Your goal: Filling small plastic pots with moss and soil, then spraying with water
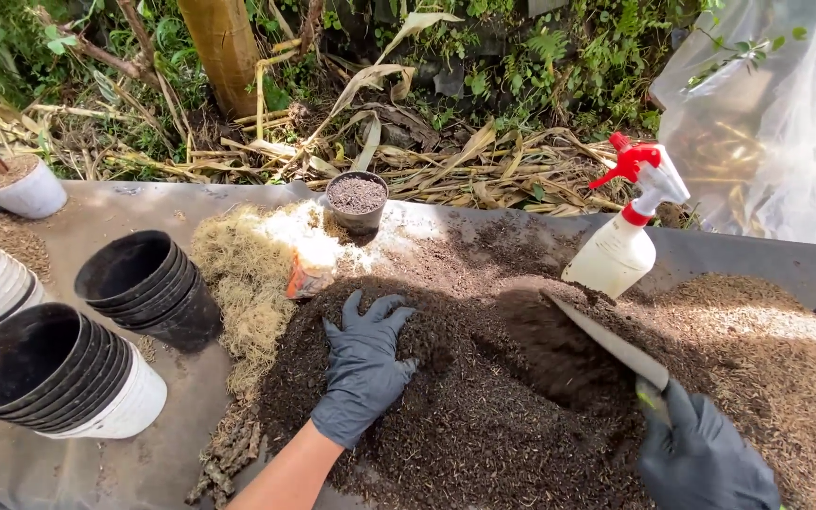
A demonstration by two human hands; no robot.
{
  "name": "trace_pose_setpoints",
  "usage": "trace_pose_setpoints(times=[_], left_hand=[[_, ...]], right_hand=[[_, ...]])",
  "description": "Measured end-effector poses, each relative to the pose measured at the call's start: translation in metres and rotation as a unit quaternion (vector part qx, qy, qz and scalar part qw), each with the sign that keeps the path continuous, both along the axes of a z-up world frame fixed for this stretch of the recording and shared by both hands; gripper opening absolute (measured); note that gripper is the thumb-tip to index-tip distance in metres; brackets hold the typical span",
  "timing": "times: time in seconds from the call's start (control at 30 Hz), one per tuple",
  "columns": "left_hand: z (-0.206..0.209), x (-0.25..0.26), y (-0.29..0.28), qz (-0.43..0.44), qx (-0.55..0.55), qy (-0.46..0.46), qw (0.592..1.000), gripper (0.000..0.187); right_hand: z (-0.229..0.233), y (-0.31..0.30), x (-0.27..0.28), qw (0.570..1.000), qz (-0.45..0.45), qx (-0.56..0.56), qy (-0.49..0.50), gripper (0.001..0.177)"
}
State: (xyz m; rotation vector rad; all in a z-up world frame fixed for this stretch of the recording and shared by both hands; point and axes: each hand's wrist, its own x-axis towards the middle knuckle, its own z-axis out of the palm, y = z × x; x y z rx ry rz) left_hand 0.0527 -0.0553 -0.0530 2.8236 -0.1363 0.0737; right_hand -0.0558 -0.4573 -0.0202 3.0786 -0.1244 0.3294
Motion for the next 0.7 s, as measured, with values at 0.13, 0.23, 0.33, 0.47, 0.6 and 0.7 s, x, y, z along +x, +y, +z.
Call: trace_pose_setpoints(times=[0.13,0.23,0.33,0.47,0.6,0.7], left_hand=[[0.018,-0.002,0.0,0.01,0.045,0.06,0.997,0.084],[0.032,-0.011,-0.003,0.008,0.056,-0.006,0.998,0.058],[0.037,-0.014,-0.001,0.008,0.069,-0.013,0.998,0.068],[0.055,-0.026,0.0,-0.004,-0.043,-0.015,0.999,0.043],[0.066,-0.033,0.003,-0.018,-0.088,0.044,0.995,0.041],[0.041,-0.034,0.008,-0.027,-0.108,-0.008,0.994,0.054]], right_hand=[[0.054,0.04,0.039,0.996,-0.083,-0.02,0.04,0.03],[0.067,0.05,0.087,0.999,0.024,0.045,0.015,0.023],[0.067,0.067,0.128,0.994,0.055,0.084,0.032,0.031],[0.046,0.076,0.143,0.997,0.008,0.049,0.061,0.035],[0.053,0.084,0.126,0.996,0.004,0.018,0.087,0.037],[0.066,0.092,0.111,0.991,-0.012,0.032,0.13,0.043]])
